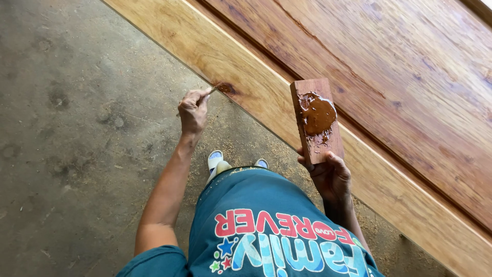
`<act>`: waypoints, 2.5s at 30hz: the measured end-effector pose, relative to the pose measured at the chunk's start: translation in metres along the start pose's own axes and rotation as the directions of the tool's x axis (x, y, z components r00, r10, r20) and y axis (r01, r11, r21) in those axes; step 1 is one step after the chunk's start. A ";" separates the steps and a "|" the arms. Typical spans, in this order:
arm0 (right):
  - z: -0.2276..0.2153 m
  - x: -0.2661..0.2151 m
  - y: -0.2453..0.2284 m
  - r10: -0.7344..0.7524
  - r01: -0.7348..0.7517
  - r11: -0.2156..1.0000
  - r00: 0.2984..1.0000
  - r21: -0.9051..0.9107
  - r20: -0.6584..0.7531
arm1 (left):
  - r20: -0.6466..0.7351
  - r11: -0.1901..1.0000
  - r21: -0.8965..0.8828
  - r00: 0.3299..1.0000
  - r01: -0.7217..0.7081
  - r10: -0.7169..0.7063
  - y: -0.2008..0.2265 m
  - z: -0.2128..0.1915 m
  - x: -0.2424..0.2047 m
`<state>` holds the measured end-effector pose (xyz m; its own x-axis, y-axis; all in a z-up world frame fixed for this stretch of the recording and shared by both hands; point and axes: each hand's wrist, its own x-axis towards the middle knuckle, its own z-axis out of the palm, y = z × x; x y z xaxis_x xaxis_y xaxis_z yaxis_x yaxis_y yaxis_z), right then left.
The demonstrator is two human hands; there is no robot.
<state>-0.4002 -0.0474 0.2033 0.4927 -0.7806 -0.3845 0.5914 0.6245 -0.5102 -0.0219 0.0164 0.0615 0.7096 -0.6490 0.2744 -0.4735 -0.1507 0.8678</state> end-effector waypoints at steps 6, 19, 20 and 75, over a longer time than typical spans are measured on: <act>-0.006 0.004 -0.001 0.025 -0.025 1.000 1.000 -0.018 0.011 | 0.053 0.994 -0.066 0.995 0.090 -0.086 0.051 0.007 -0.033; 0.001 0.000 -0.018 0.076 -0.074 0.996 0.996 -0.051 0.039 | -0.025 0.917 0.400 0.999 -0.018 0.031 -0.003 0.053 -0.045; 0.004 -0.001 -0.018 0.074 -0.072 0.996 0.997 -0.047 0.031 | -0.033 0.916 0.401 0.999 -0.014 0.029 -0.007 0.054 -0.046; 0.043 0.003 0.075 -0.163 0.167 0.986 0.975 0.016 -0.150 | 0.138 0.765 0.409 0.862 -0.498 0.488 -0.046 -0.004 0.011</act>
<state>-0.3266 -0.0021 0.1972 0.2883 -0.8668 -0.4070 0.6756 0.4853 -0.5550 0.0096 0.0197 0.0264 0.3089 -0.7356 0.6029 -0.9289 -0.0972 0.3574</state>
